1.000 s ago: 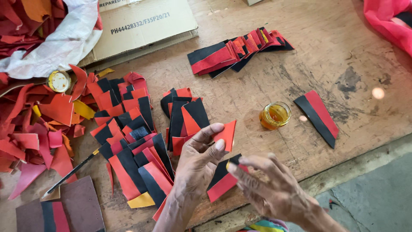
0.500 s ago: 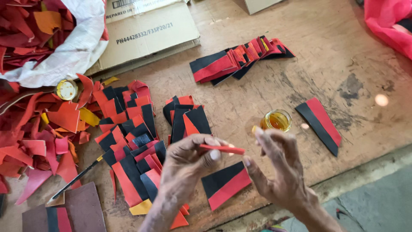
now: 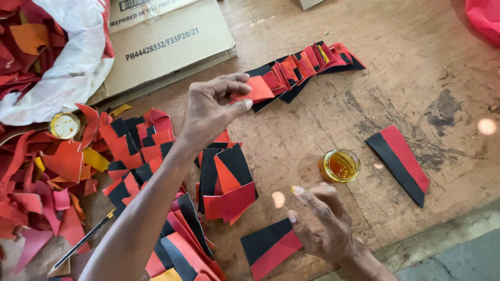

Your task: The person assembles small red and black triangular pieces by hand, applying a liquid from a small glass jar to the edges and pressing them together. The person repeatedly picks up pieces, applies the liquid, and joins them, stacking the finished units on the wooden table.

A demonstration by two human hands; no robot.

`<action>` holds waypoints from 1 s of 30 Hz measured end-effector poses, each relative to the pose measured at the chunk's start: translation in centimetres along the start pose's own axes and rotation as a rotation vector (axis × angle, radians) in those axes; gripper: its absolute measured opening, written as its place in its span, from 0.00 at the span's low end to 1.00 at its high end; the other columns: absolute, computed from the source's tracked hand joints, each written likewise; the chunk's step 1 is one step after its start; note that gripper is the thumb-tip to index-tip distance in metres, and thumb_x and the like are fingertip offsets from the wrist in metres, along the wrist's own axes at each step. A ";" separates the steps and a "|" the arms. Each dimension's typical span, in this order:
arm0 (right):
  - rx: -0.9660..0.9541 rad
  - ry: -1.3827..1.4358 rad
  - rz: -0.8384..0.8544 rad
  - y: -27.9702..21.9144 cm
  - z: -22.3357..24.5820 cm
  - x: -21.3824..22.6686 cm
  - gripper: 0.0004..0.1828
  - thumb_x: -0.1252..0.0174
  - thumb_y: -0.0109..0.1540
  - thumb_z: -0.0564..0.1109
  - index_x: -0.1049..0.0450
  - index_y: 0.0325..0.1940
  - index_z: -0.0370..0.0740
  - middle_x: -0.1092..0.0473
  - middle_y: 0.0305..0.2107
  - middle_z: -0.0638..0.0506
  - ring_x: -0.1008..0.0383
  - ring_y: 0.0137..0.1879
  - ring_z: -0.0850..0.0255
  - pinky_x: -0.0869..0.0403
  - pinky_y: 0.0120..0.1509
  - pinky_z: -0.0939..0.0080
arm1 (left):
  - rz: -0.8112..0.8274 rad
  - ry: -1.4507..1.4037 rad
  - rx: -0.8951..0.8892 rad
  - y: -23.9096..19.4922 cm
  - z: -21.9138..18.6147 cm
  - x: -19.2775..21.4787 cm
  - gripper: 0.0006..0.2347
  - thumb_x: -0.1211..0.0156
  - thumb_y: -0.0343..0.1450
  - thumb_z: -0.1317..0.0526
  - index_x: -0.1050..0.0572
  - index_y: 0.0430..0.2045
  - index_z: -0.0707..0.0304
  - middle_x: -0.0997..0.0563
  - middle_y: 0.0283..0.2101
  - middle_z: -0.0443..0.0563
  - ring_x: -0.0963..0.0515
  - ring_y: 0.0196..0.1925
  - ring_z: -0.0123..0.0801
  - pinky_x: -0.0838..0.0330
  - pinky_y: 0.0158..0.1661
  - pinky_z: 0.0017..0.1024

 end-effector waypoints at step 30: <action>-0.305 0.231 -0.098 -1.7 2.5 4.9 0.26 0.39 0.65 0.36 0.33 0.67 0.34 0.39 0.51 0.50 0.32 0.50 0.67 0.26 0.54 0.69 | 0.441 0.697 0.329 -16.0 -7.9 -9.5 0.22 0.28 0.62 0.57 0.30 0.45 0.68 0.27 0.46 0.59 0.26 0.49 0.49 0.31 0.46 0.43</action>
Point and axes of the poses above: each hand's wrist, its own y-axis towards the middle knuckle, its own x-axis out of the back of the hand, z = x × y, the point moved 2 cm from there along y, towards the middle knuckle
